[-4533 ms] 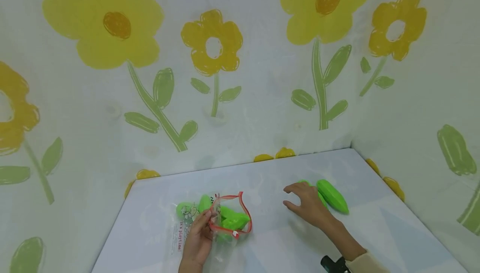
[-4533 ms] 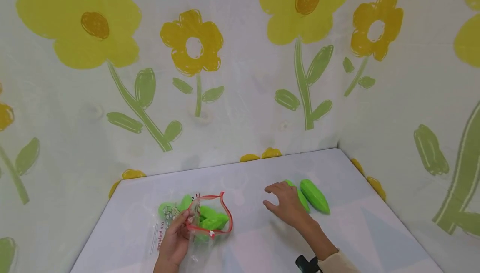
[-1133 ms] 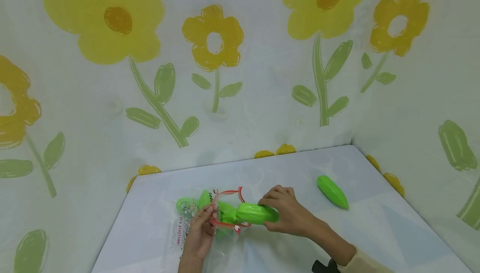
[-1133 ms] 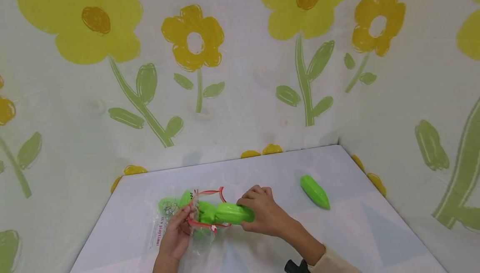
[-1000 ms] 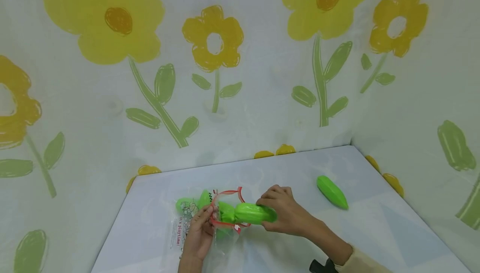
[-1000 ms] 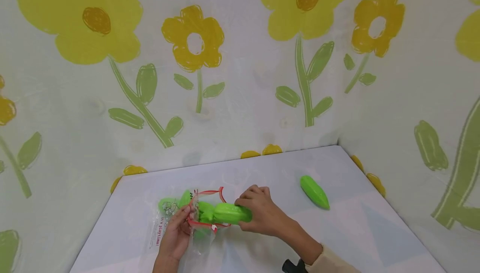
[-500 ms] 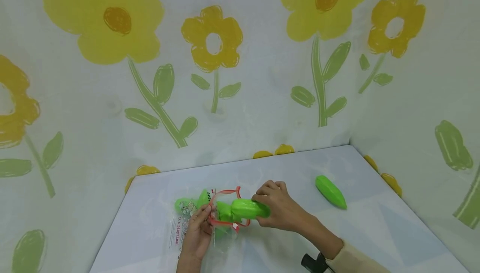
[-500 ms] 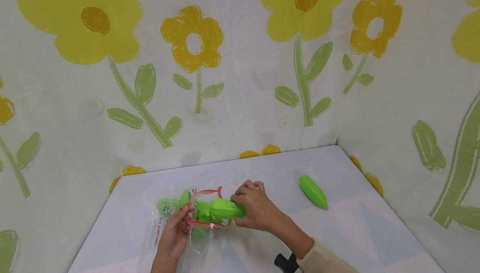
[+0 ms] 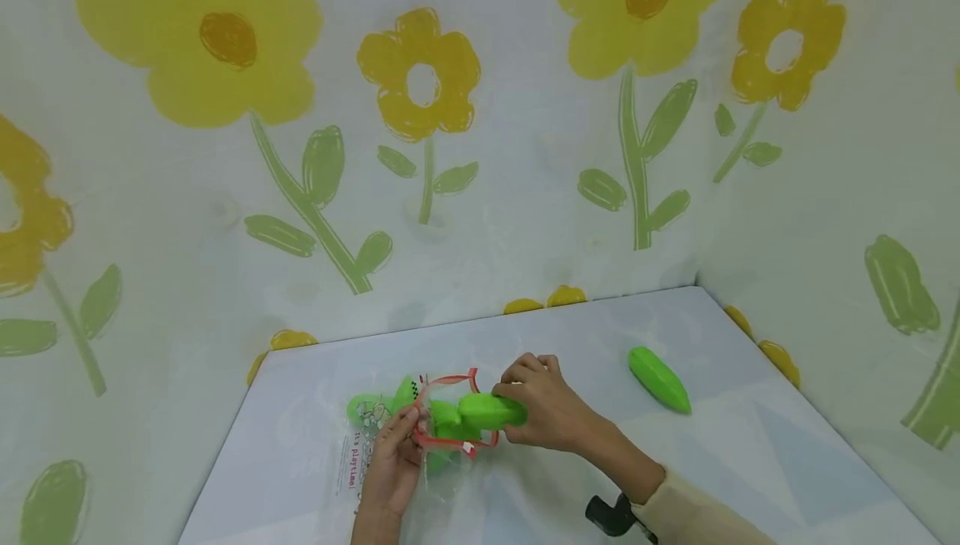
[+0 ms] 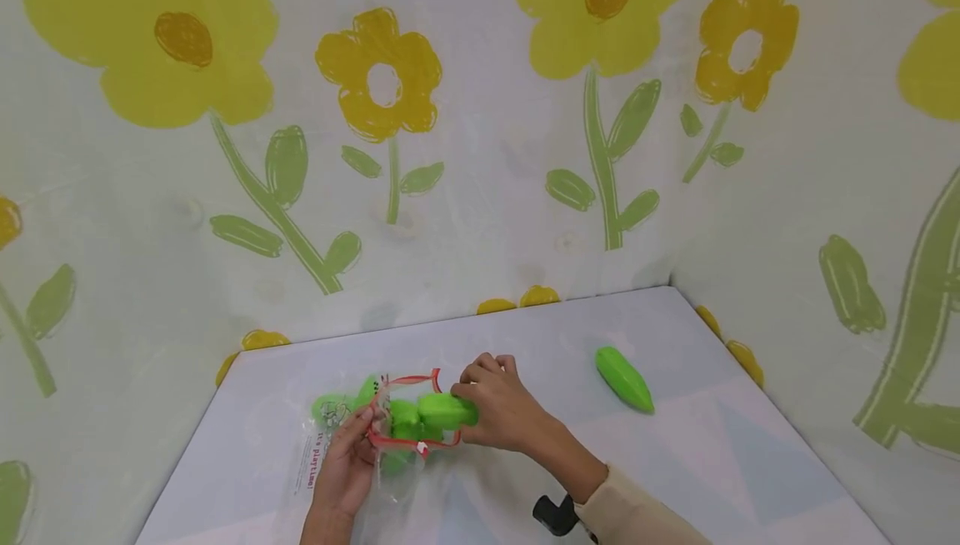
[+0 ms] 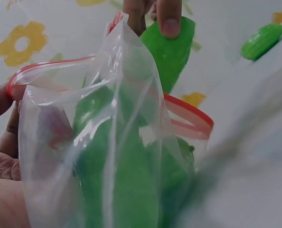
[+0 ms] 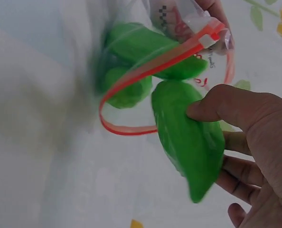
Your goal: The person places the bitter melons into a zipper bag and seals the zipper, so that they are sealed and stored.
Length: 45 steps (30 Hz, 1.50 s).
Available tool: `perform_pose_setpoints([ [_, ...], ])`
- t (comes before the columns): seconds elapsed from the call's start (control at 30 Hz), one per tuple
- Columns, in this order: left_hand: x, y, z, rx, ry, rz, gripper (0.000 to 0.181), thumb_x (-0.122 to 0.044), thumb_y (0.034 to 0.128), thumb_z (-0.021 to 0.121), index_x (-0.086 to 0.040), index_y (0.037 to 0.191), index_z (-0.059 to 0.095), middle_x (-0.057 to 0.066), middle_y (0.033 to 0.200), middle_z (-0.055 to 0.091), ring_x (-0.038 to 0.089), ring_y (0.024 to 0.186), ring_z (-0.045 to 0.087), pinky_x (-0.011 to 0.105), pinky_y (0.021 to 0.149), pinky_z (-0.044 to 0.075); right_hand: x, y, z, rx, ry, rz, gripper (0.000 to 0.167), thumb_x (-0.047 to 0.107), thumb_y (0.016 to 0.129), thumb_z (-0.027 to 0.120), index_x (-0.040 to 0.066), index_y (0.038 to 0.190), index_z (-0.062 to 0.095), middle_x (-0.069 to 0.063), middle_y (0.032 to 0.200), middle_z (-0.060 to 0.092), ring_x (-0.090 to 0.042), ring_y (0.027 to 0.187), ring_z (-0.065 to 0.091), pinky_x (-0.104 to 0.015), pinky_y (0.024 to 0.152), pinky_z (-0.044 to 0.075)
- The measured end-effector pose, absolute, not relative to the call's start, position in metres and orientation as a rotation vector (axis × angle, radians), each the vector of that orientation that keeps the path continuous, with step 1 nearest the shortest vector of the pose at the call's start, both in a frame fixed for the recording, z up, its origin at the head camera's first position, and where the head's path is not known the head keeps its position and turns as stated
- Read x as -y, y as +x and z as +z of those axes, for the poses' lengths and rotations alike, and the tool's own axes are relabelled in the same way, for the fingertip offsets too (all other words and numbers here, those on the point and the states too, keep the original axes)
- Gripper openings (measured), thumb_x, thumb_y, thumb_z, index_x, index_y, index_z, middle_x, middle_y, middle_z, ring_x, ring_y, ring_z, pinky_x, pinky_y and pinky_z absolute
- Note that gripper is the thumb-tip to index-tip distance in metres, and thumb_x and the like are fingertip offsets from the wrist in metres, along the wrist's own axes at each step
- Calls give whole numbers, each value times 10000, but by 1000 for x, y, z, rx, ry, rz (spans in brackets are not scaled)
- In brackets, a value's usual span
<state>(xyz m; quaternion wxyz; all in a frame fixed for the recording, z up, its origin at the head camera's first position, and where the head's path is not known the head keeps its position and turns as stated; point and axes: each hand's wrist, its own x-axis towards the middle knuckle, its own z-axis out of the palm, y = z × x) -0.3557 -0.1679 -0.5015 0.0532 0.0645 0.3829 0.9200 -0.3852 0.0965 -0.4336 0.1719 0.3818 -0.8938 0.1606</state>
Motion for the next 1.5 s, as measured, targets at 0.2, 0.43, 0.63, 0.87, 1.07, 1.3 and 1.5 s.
perform_pose_setpoints([
  [0.2, 166, -356, -502, -1110, 190, 2787, 266, -110, 1064, 482, -147, 974, 730, -38, 965, 713, 27, 825, 657, 164, 769, 513, -92, -392, -444, 2532, 1049, 474, 380, 279, 717, 859, 183, 1065, 741, 53, 1030, 629, -151, 1031, 484, -441, 863, 349],
  [0.43, 165, -355, -501, -1120, 172, 2782, 279, -100, 1065, 474, -140, 966, 732, -34, 961, 706, 32, 843, 658, 166, 780, 515, -86, -400, -453, 2551, 990, 588, 383, 287, 754, 863, 167, 1096, 740, 28, 1075, 653, -167, 1050, 498, -453, 856, 352],
  [0.63, 165, -356, -502, -1146, 159, 2778, 268, -114, 1062, 489, -152, 973, 740, -44, 952, 711, 28, 839, 662, 167, 770, 517, -78, -406, -459, 2573, 962, 686, 398, 289, 769, 868, 163, 1125, 743, 27, 1110, 665, -169, 1074, 494, -442, 854, 334],
  [0.87, 165, -356, -503, -1168, 150, 2773, 258, -122, 1061, 493, -149, 980, 737, -46, 962, 720, 19, 825, 650, 161, 748, 514, -68, -406, -464, 2622, 944, 751, 438, 295, 800, 857, 156, 1197, 733, 26, 1149, 664, -170, 1097, 489, -456, 892, 325],
  [1.07, 165, -357, -504, -1133, 174, 2774, 286, -102, 1064, 473, -144, 980, 743, -37, 955, 723, 25, 827, 655, 158, 737, 510, -59, -407, -467, 2636, 925, 732, 415, 277, 811, 849, 172, 1192, 725, 28, 1198, 675, -165, 1111, 494, -451, 893, 330],
  [1.3, 165, -357, -504, -1129, 177, 2782, 275, -102, 1062, 480, -138, 980, 741, -26, 985, 721, 25, 829, 649, 155, 754, 511, -50, -407, -468, 2644, 917, 740, 377, 261, 822, 841, 179, 1173, 729, 46, 1212, 684, -149, 1089, 500, -422, 856, 324],
  [1.5, 167, -358, -506, -1117, 225, 2788, 283, -98, 1067, 467, -137, 996, 738, -30, 982, 726, 30, 835, 654, 159, 767, 515, -49, -406, -469, 2651, 907, 720, 395, 293, 831, 838, 181, 1192, 721, 48, 1234, 679, -143, 1082, 500, -416, 848, 327],
])
